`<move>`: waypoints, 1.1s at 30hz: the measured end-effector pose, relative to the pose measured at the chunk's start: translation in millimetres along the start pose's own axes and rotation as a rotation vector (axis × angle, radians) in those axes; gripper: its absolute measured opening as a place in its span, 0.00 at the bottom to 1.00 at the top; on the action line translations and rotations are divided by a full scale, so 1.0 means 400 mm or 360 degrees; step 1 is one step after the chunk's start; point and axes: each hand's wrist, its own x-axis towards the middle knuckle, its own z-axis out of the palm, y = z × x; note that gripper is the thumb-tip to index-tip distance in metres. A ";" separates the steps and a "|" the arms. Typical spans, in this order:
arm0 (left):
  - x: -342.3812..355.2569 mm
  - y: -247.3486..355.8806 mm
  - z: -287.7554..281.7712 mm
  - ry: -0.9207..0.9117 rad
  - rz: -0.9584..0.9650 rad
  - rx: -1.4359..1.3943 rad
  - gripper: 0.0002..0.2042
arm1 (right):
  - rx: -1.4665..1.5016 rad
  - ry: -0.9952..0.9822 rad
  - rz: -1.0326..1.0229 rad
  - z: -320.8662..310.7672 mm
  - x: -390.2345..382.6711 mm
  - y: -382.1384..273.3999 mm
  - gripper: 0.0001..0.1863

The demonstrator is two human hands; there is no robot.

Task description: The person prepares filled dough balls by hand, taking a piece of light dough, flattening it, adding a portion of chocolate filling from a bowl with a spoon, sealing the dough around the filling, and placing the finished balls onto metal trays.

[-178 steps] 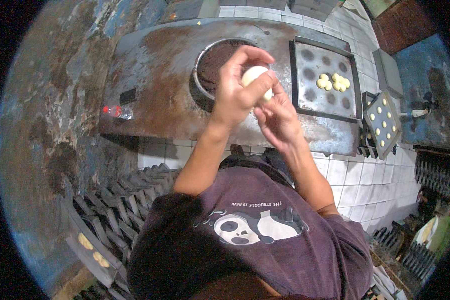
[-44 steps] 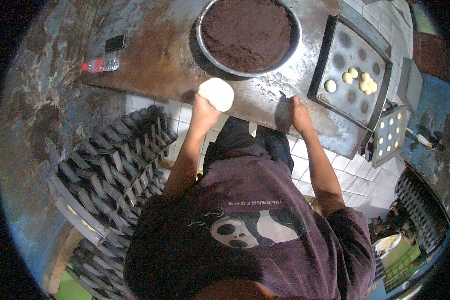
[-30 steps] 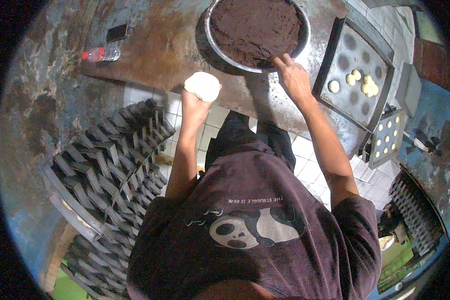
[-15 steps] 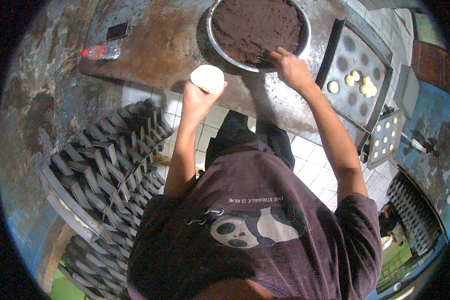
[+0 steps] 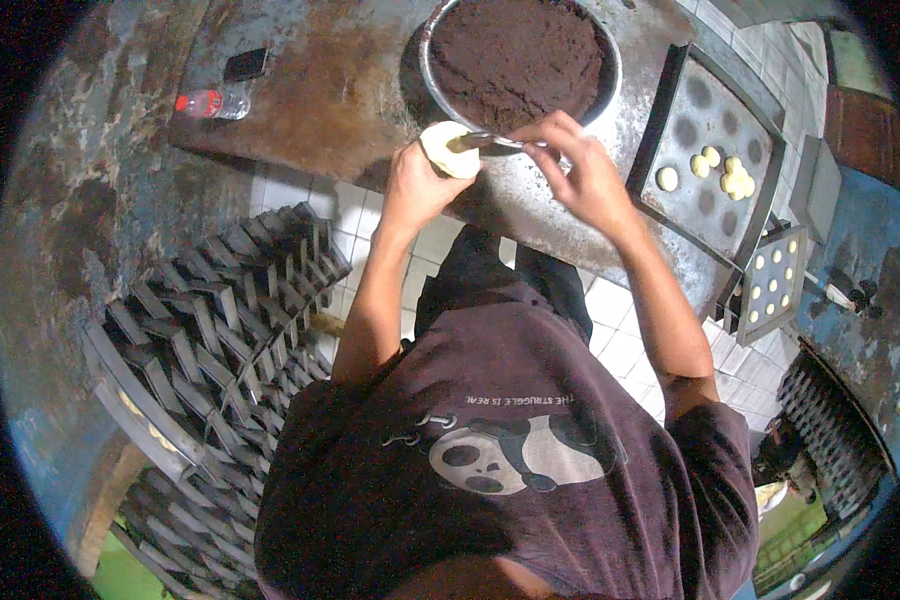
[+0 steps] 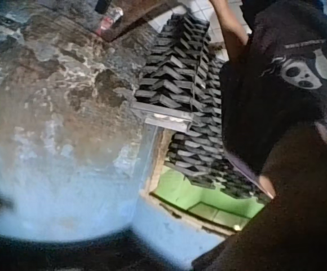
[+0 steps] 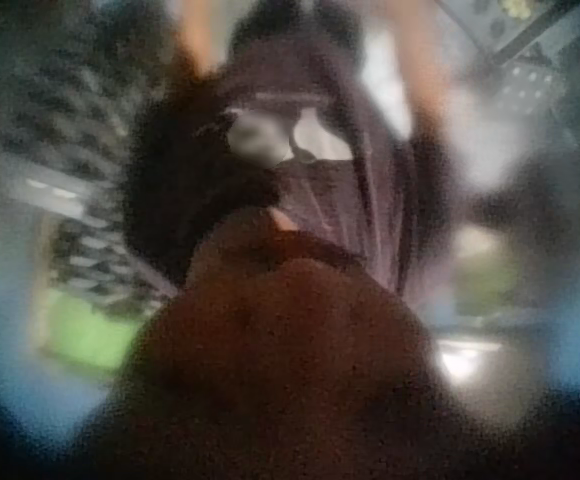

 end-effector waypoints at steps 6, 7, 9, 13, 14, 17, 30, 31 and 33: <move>0.029 0.093 -0.008 0.0056 0.0152 -0.0046 0.18 | -0.0482 0.0298 -0.0238 0.083 -0.061 -0.024 0.29; 0.034 0.100 -0.011 0.0063 0.0193 0.0005 0.18 | -0.0446 0.0315 -0.0181 0.087 -0.077 -0.021 0.28; 0.032 0.059 0.007 0.0032 0.0129 -0.0093 0.16 | -0.0363 0.0353 -0.0069 0.094 -0.109 -0.031 0.26; 0.021 0.027 0.033 0.0099 -0.0103 -0.0194 0.13 | 0.0023 0.0667 0.0301 0.170 -0.223 0.090 0.12; 0.020 0.032 0.031 0.0056 -0.0077 -0.0184 0.14 | 0.0124 0.0698 0.0558 0.195 -0.274 0.147 0.08; 0.024 0.040 0.027 -0.0084 0.0011 -0.0169 0.14 | -0.0300 0.0329 0.1173 0.269 -0.449 0.449 0.11; 0.052 0.239 0.007 -0.1058 0.0354 -0.0095 0.20 | 0.0171 -0.0090 -0.0192 -0.149 -0.074 -0.163 0.35; 0.058 0.266 -0.006 -0.1117 0.0313 -0.0102 0.21 | 0.0164 -0.0159 -0.0151 -0.162 -0.075 -0.164 0.34; 0.058 0.298 -0.028 -0.1231 0.0219 -0.0111 0.22 | 0.0252 0.0006 -0.0086 -0.162 -0.088 -0.176 0.23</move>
